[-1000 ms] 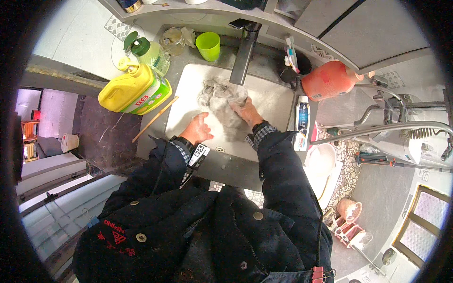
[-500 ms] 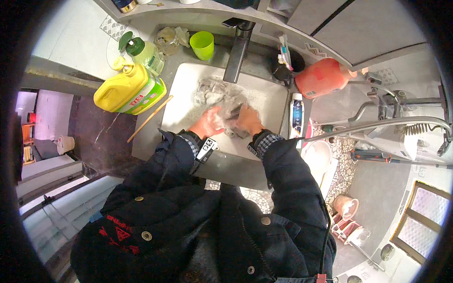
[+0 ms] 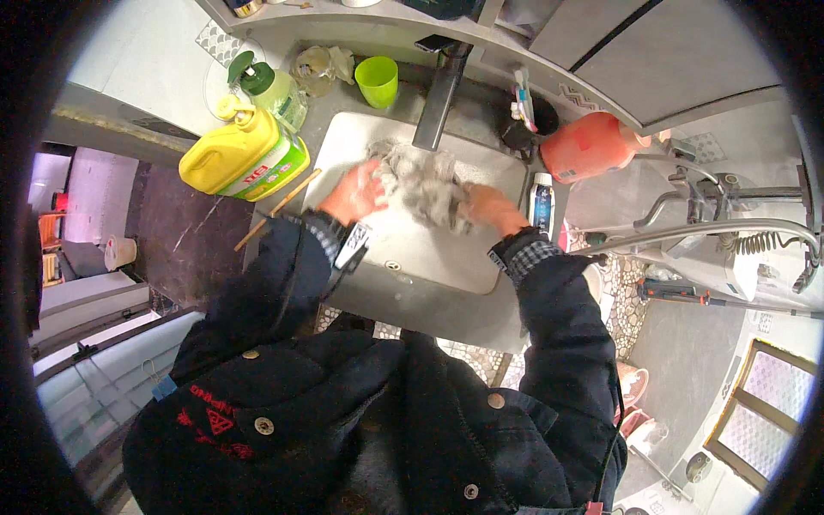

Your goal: The person hand-washes a gray cloth in a sink, repeatedly scrubbing and rinsing it under running water. They then transfer the cloth to a pink basin, continue rinsing, and wring it out.

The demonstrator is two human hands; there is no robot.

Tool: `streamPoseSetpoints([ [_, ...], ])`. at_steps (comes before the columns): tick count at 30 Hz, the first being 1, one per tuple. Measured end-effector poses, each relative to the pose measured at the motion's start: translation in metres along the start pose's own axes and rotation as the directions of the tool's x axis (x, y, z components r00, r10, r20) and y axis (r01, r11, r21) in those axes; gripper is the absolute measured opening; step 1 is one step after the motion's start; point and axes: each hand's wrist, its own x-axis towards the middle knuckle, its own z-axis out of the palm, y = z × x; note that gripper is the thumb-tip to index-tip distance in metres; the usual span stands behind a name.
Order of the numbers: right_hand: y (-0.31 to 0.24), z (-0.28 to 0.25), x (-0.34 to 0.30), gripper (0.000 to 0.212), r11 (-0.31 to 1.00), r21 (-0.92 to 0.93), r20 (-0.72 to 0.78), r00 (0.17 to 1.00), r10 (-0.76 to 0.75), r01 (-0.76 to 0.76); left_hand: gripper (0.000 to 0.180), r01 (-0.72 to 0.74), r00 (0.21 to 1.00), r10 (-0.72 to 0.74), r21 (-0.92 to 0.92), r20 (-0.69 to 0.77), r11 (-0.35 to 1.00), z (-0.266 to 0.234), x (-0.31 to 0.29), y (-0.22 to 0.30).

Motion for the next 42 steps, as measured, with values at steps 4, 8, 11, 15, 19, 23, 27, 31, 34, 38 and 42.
streamPoseSetpoints([
  [4,-0.029,0.055,0.021,0.041,0.982,-0.178,0.022,0.998,0.067,-0.062,0.075,0.173,0.956,-0.23,-0.289,-0.179,0.942,0.011,-0.038,-0.045],
  [8,-0.086,0.079,0.037,0.031,0.976,-0.211,0.056,0.996,0.065,-0.052,0.084,0.171,0.965,-0.202,-0.184,-0.166,0.968,0.005,-0.032,-0.079],
  [11,-0.113,0.044,0.019,0.03,0.996,0.089,-0.04,0.999,-0.028,0.031,0.09,-0.291,0.896,0.423,0.543,-0.134,0.788,-0.019,-0.016,-0.101],
  [15,-0.124,0.0,-0.032,0.048,0.888,0.229,-0.286,0.9,-0.329,0.398,0.073,-0.734,0.677,0.513,0.53,0.528,0.424,-0.042,0.023,-0.1],
  [19,-0.138,0.014,-0.032,0.049,0.873,0.312,-0.433,0.874,-0.22,0.374,0.048,-0.584,0.797,0.438,0.715,0.415,0.385,-0.034,0.034,-0.099],
  [23,-0.144,0.056,0.006,0.054,0.88,0.454,-0.423,0.903,0.075,0.139,0.031,-0.588,0.802,0.537,0.51,0.263,0.628,-0.024,0.013,-0.104],
  [27,-0.112,0.086,0.043,0.047,0.901,0.424,-0.26,0.941,0.218,-0.091,0.031,-0.065,0.984,0.128,-0.424,0.122,0.904,-0.016,-0.004,-0.09],
  [31,-0.049,0.086,0.049,0.036,0.996,0.027,-0.288,0.954,0.086,-0.082,0.035,-0.104,0.986,0.143,-0.362,0.081,0.926,0.014,-0.025,-0.068],
  [34,-0.017,0.058,0.024,0.029,0.923,0.19,-0.043,0.937,0.347,-0.334,0.041,-0.142,0.989,0.148,-0.321,-0.004,0.937,0.023,-0.043,-0.038],
  [38,-0.024,0.021,0.006,0.036,0.943,-0.237,-0.026,0.971,0.236,-0.235,0.075,-0.159,0.97,0.096,-0.285,-0.224,0.945,0.005,-0.061,-0.009],
  [42,-0.082,0.052,0.045,0.031,0.972,-0.18,0.014,0.988,-0.153,0.153,0.08,-0.036,0.936,-0.068,-0.287,-0.346,0.957,-0.004,-0.06,-0.018],
])
